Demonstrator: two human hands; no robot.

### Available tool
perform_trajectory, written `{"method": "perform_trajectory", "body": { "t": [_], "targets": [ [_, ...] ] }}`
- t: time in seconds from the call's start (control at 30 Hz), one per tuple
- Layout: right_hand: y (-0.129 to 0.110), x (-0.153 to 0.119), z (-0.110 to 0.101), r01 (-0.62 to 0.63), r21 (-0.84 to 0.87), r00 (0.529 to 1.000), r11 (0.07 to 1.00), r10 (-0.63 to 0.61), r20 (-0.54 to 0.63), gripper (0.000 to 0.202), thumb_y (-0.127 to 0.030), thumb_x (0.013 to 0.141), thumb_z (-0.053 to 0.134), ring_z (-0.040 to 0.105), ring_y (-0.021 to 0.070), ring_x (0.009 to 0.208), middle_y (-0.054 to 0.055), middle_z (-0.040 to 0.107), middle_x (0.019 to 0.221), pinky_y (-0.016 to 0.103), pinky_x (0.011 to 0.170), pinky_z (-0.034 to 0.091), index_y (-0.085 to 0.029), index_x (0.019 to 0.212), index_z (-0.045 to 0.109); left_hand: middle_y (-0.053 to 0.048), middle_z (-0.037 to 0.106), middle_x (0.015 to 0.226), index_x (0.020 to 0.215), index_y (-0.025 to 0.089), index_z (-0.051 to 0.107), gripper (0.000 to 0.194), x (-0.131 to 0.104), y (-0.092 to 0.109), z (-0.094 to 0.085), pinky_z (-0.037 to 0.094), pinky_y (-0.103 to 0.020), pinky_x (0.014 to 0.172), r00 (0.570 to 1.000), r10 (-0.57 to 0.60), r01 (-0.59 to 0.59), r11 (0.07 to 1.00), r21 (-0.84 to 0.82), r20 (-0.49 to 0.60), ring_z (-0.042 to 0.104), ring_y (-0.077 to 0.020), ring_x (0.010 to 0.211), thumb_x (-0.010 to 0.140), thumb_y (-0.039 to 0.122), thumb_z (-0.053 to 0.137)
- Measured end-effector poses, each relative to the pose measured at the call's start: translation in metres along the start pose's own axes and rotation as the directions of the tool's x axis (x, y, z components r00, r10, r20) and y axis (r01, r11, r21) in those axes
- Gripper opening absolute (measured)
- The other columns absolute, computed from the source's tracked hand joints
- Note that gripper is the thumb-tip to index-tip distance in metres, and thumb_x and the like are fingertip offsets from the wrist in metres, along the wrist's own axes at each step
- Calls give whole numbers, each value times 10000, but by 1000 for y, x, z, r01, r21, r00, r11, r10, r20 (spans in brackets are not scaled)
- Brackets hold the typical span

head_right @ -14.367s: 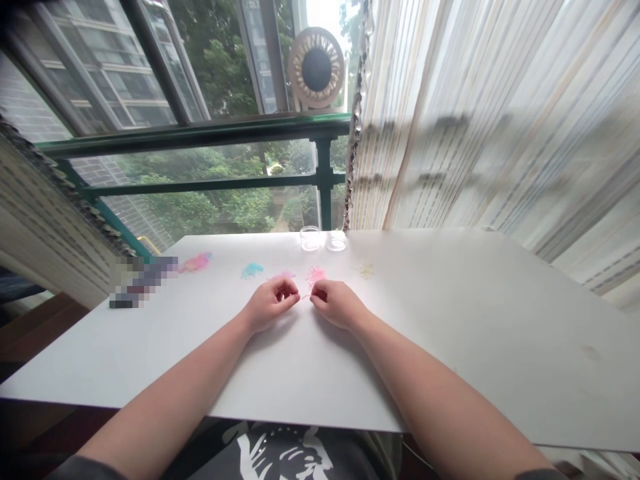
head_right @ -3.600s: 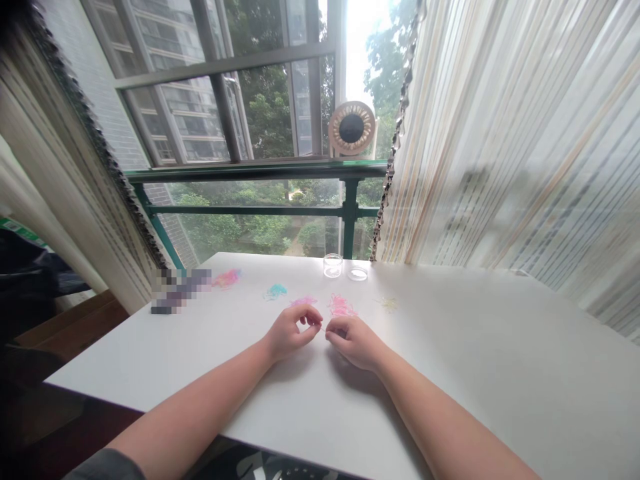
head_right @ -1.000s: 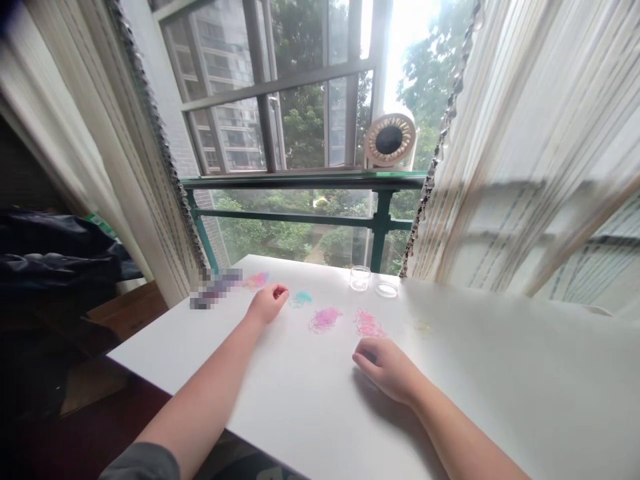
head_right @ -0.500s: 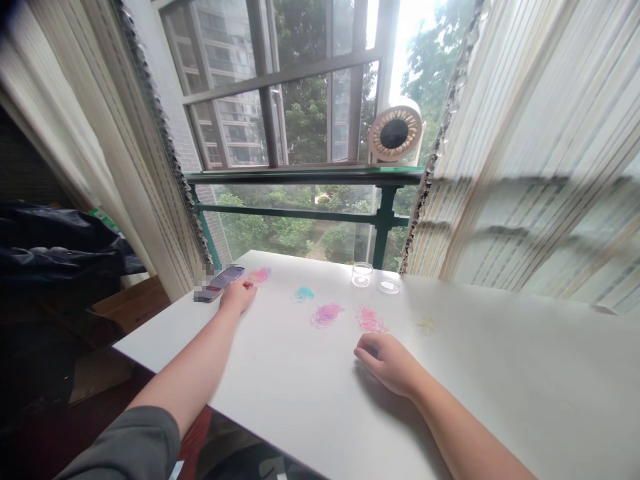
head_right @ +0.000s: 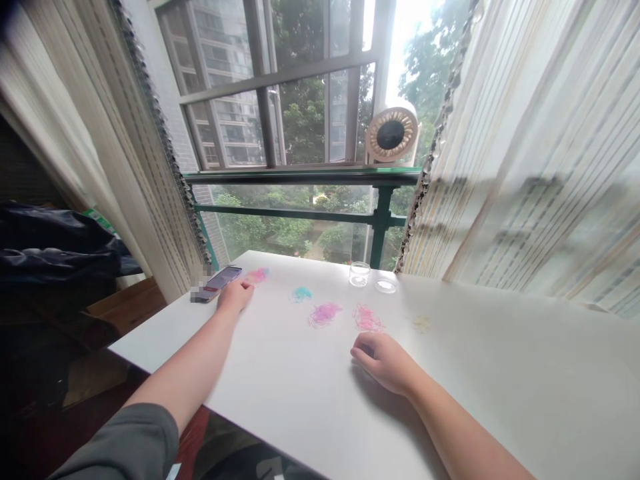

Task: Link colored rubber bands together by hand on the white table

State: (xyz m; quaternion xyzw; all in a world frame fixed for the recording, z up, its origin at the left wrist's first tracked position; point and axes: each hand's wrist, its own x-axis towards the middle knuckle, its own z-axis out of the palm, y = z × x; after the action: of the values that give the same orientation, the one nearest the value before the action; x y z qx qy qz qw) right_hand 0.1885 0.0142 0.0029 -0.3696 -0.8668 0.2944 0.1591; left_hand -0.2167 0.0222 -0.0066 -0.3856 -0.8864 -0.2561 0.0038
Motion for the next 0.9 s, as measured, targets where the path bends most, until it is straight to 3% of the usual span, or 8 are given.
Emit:
{"method": "perform_trajectory", "body": {
  "t": [0.4, 0.7, 0.9],
  "targets": [
    [-4, -1, -2, -24, 40, 1000, 999, 24, -1, 202, -307, 835, 478, 491, 139, 628, 3, 589, 682, 255, 586, 363, -185, 700, 567, -51, 712, 925, 832, 220, 690, 168, -2, 0, -7, 481, -295, 746, 998, 34, -34, 999, -9, 54, 641, -236, 876, 743, 295, 568],
    [-4, 0, -2, -15, 33, 1000, 999, 15, -9, 188, -280, 829, 478, 498, 133, 629, 4, 589, 682, 249, 591, 369, -177, 707, 576, -128, 674, 1057, 870, 196, 688, 216, 4, 1, -1, 463, -386, 822, 995, 14, -19, 999, 47, 100, 607, -311, 995, 794, 320, 528],
    [-5, 0, -1, 5, 39, 1000, 999, -4, -16, 185, -272, 826, 477, 474, 124, 611, -6, 553, 652, 244, 576, 355, -176, 700, 573, -124, 661, 1050, 952, 163, 626, 279, -17, 18, -2, 432, -343, 874, 970, 196, -194, 981, -27, 145, 586, -259, 1025, 883, 288, 387]
  ]
}}
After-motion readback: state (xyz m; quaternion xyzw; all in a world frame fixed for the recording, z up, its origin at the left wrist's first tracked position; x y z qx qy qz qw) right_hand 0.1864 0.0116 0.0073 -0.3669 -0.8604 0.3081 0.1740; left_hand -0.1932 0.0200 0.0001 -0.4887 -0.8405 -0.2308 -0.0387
